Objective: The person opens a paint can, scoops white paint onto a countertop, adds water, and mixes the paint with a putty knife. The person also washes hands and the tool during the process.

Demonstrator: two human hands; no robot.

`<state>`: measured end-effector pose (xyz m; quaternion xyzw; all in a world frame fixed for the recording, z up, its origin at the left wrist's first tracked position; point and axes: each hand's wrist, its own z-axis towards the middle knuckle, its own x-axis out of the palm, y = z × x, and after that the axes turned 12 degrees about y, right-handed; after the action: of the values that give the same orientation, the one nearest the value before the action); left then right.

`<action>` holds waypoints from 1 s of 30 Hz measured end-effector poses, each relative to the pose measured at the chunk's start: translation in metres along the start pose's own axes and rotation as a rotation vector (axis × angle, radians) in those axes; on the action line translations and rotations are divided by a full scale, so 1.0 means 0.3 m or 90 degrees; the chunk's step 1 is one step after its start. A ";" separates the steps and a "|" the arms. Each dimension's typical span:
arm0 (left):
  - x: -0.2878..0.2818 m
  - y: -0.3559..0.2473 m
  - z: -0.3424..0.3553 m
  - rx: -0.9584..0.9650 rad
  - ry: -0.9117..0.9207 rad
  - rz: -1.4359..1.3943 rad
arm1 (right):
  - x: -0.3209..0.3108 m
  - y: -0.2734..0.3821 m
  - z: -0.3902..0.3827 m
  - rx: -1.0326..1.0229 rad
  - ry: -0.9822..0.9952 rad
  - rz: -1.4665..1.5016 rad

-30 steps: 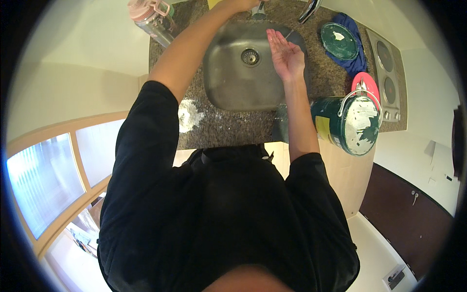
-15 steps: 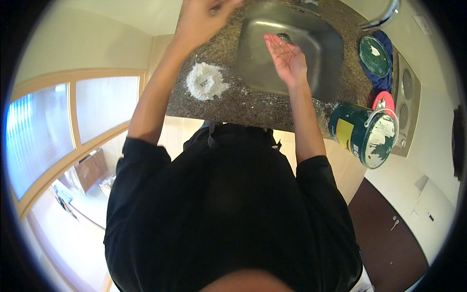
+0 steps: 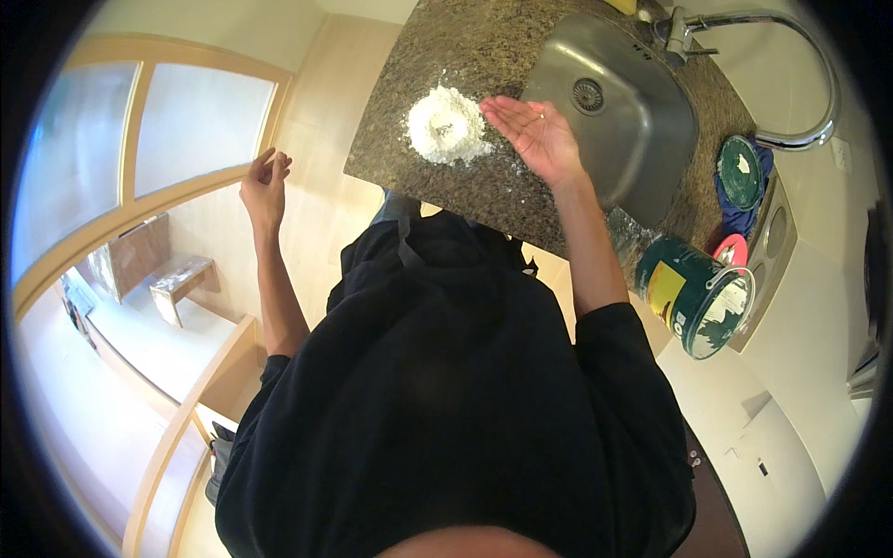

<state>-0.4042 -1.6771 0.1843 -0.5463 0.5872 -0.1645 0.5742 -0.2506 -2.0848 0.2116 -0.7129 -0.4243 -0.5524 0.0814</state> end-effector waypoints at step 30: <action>0.017 0.192 -0.018 -0.057 -0.038 -0.120 | 0.222 -0.074 0.070 0.143 -0.021 -0.598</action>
<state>-0.4336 -1.6636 0.1361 -0.6288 0.5229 -0.1749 0.5482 -0.2490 -2.0243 0.2527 -0.4400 -0.7586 -0.4686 -0.1071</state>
